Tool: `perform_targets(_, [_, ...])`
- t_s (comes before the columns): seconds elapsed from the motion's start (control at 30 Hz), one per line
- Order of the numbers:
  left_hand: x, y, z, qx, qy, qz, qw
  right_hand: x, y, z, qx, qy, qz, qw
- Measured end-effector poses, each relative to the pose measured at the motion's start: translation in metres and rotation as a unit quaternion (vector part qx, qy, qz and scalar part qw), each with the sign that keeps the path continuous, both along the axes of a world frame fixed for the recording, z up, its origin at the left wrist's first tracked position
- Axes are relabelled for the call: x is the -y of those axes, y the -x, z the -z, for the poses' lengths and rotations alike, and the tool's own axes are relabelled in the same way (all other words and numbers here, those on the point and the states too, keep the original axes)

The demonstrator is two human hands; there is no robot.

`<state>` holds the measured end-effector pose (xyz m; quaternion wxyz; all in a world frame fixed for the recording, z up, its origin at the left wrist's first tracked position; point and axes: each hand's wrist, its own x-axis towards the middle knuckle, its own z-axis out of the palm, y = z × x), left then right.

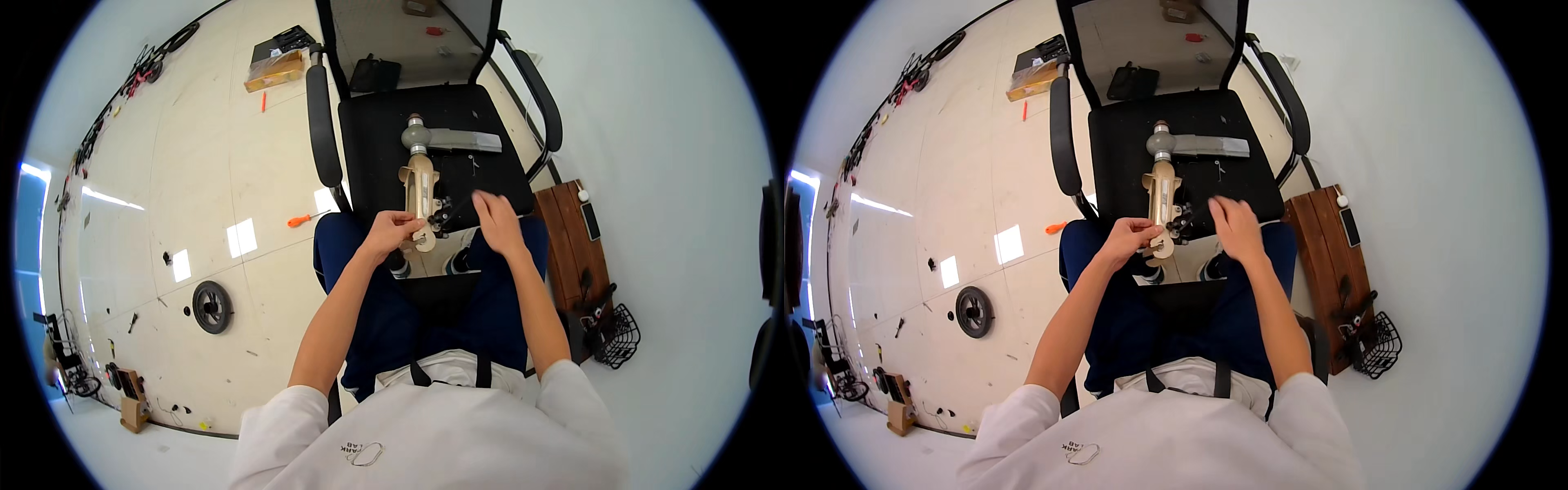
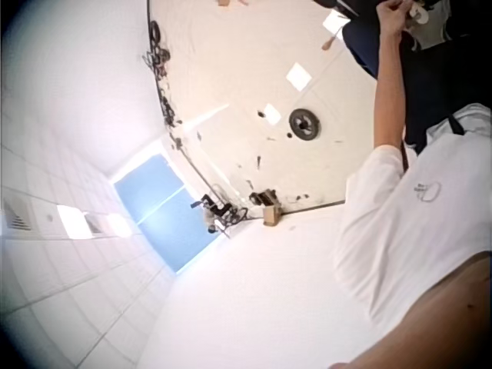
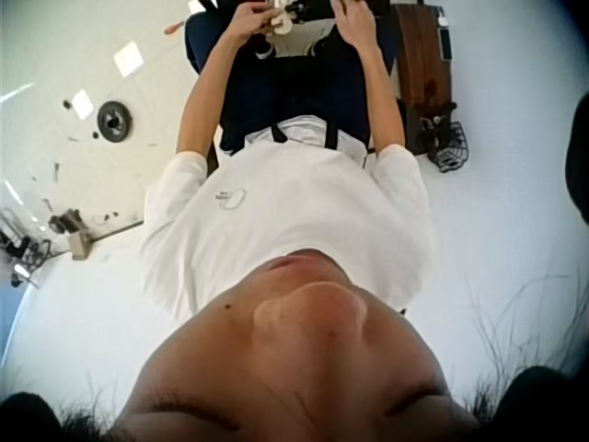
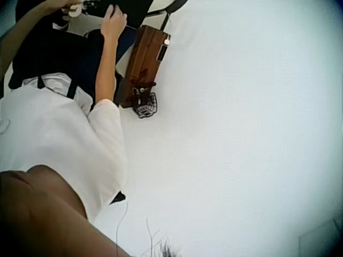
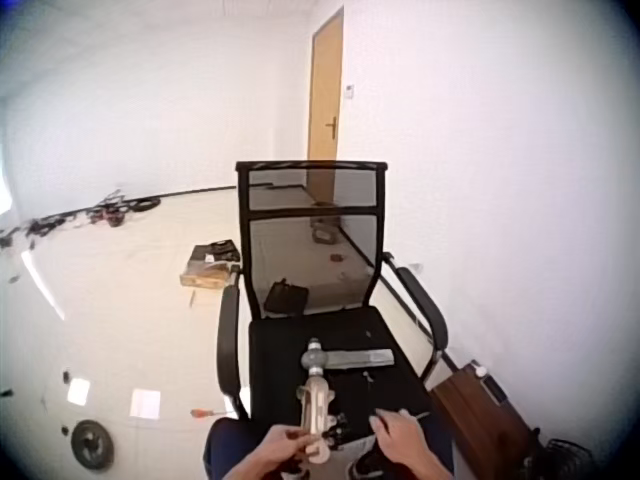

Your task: The person sits on a chair and assembles a mechanical component by hand, inserting small parts and tightening connections. The workspace is a tiled room with scattered tools and parts on the floor.

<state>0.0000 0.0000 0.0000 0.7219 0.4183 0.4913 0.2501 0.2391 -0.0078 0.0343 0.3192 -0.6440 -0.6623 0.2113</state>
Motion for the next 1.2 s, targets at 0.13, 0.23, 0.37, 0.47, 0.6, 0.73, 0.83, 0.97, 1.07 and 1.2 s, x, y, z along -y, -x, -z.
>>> perform_targets(0.13, [0.004,-0.007,0.0,0.008,-0.007,0.001,1.0,-0.02,0.039,-0.006,-0.235,0.084,-0.01,0.968])
perform_targets(0.23, [0.003,-0.005,-0.001,0.017,-0.026,-0.022,0.999,-0.023,0.084,-0.005,-0.294,0.091,-0.094,0.947])
perform_targets(0.37, [0.005,0.007,0.007,0.112,-0.032,-0.005,0.993,0.034,0.111,-0.03,-0.045,-0.019,-0.228,0.972])
perform_targets(0.47, [-0.001,0.011,0.027,0.101,0.047,-0.019,0.994,0.092,0.107,-0.047,0.002,-0.042,-0.219,0.975])
perform_targets(0.6, [0.003,0.005,0.018,0.1,0.027,-0.014,0.995,0.127,0.056,-0.047,0.073,-0.047,-0.15,0.985])
perform_targets(0.73, [0.003,0.01,0.016,0.081,0.03,-0.023,0.996,0.107,0.004,-0.039,0.146,-0.016,-0.123,0.982])
perform_targets(0.83, [0.001,0.009,0.009,0.067,0.031,-0.021,0.997,0.058,-0.021,-0.018,0.189,-0.035,-0.063,0.979])
perform_targets(0.97, [-0.002,0.007,0.014,0.08,0.02,-0.011,0.997,-0.021,-0.001,-0.006,0.086,0.029,-0.042,0.995])
perform_targets(1.07, [-0.002,0.012,0.022,0.06,0.007,-0.01,0.998,-0.044,0.057,0.01,-0.032,0.037,-0.108,0.993])
perform_targets(1.2, [0.004,0.009,0.005,0.101,-0.005,-0.055,0.993,-0.001,0.103,-0.013,0.031,-0.039,-0.193,0.98])
